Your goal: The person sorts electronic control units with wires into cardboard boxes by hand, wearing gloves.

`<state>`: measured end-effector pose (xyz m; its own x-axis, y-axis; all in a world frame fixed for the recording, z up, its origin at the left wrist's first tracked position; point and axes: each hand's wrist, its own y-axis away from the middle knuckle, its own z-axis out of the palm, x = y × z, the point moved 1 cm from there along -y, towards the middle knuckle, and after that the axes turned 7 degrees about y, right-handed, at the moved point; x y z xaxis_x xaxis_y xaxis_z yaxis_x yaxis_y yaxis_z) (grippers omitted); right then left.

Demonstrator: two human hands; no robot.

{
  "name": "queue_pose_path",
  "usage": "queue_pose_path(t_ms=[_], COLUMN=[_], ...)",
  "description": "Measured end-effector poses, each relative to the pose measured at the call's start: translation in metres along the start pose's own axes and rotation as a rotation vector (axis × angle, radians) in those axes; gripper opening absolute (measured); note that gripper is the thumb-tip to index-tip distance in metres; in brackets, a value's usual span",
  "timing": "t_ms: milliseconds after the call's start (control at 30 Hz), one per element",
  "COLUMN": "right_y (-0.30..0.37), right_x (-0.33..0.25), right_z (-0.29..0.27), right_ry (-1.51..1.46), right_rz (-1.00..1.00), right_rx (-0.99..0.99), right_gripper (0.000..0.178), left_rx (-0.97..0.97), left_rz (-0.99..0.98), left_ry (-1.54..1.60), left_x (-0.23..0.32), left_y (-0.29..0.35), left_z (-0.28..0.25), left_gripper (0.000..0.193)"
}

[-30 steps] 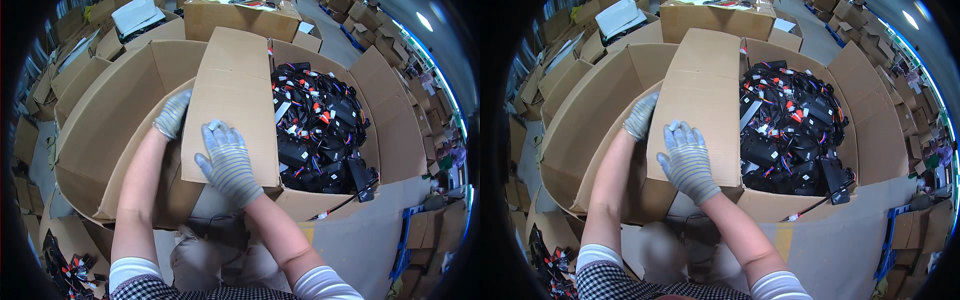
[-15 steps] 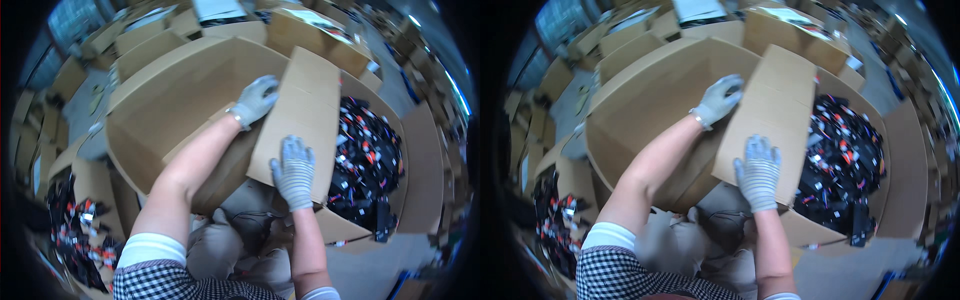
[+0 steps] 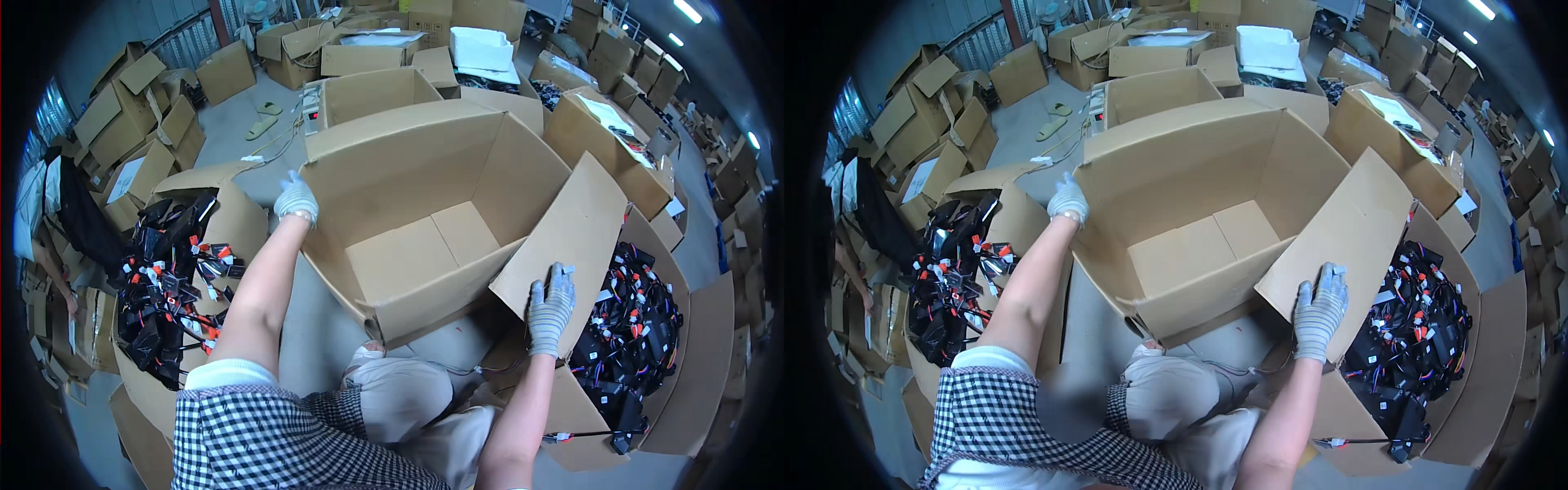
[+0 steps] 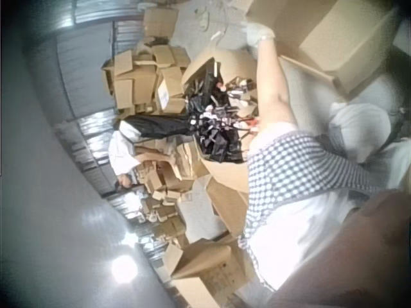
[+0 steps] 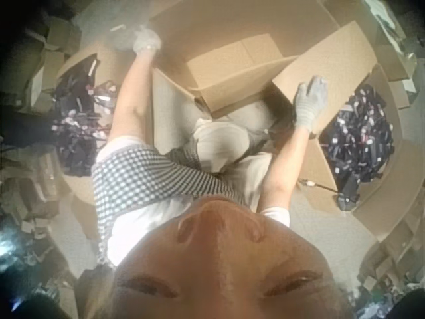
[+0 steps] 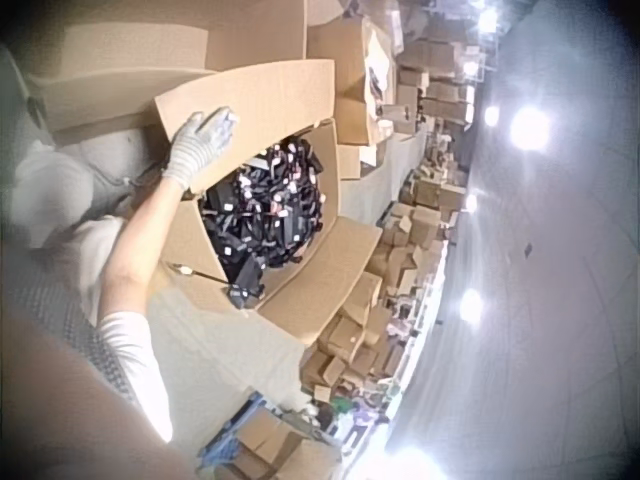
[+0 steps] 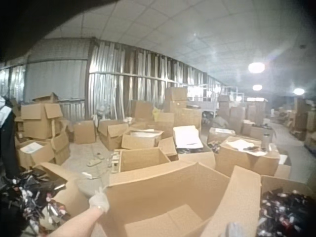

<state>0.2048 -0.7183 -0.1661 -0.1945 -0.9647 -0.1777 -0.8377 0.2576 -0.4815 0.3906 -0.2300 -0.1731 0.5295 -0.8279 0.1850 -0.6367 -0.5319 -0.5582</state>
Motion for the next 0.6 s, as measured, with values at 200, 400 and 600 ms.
queue_pose_path(t_ms=[200, 400, 600], right_y=[0.003, 0.014, 0.023], right_x=[0.015, 0.051, 0.059], right_z=[-0.001, -0.019, -0.022], right_ry=[0.044, -0.266, -0.559], right_rz=[0.069, 0.195, 0.283], right_rx=[0.064, 0.191, 0.274], right_gripper=[0.052, 0.048, 0.045], left_rx=[-0.770, -0.787, -0.720], left_rz=[-0.131, -0.013, -0.002], left_ry=[0.100, -0.053, -0.116], left_x=[-0.062, -0.144, -0.244], left_y=[0.002, 0.034, 0.057], left_z=[-0.029, -0.071, -0.025], left_gripper=[0.055, 0.064, 0.080])
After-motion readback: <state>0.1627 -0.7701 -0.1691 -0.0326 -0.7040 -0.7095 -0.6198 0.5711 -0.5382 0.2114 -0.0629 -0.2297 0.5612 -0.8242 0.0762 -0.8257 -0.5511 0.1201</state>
